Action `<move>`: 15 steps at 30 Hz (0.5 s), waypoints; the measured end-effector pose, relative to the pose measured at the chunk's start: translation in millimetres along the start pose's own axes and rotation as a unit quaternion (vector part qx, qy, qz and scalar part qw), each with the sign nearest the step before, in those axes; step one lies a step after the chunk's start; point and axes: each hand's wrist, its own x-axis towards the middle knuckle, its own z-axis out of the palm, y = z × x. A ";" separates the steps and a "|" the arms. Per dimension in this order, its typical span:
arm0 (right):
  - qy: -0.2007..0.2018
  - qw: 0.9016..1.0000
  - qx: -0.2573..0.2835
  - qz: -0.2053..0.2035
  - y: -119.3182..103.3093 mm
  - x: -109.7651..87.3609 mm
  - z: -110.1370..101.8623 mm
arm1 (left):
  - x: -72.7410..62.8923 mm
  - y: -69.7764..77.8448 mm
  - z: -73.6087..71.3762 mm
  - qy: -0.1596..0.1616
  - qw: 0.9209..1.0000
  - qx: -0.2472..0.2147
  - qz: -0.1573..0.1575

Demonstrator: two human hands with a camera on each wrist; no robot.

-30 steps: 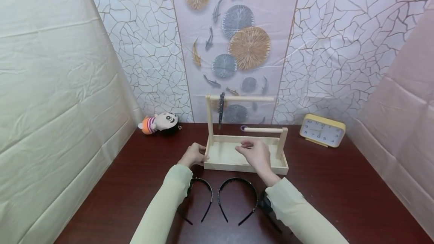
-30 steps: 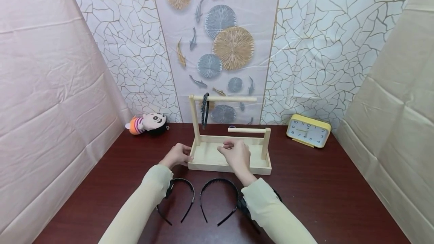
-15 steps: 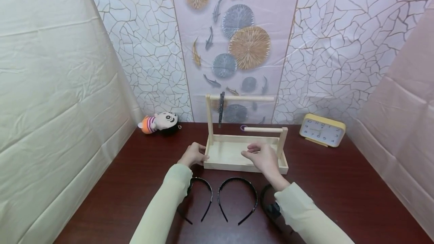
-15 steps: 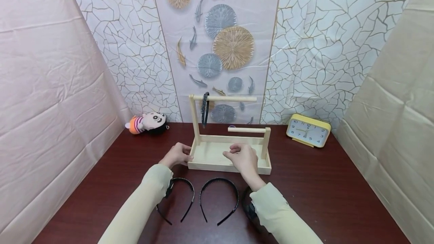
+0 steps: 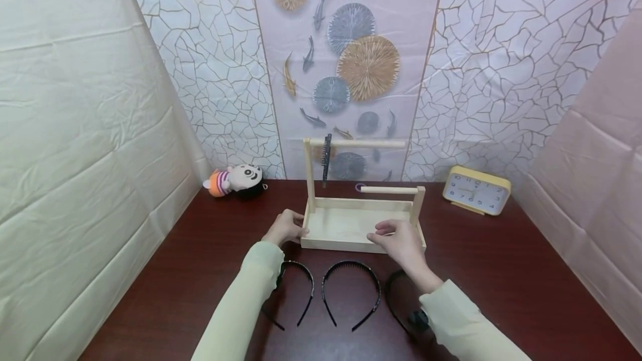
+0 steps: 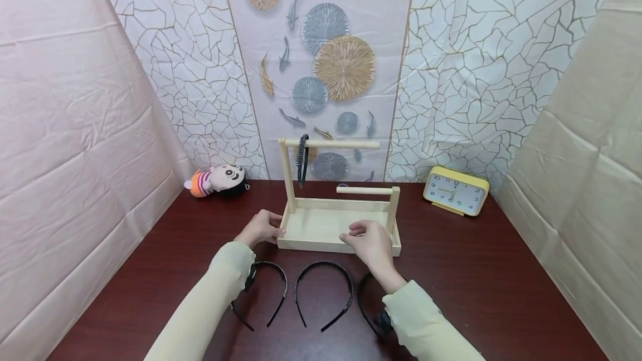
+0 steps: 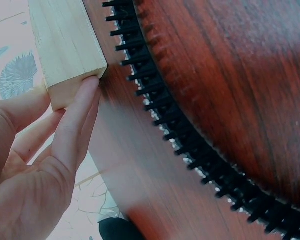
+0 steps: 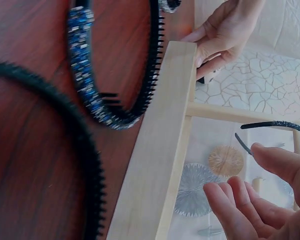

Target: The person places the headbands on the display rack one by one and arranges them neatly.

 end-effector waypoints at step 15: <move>-0.004 0.999 -0.051 0.000 20.9 -6.0 -18.7 | -1.0 1.2 0.3 0.002 1.000 0.008 0.001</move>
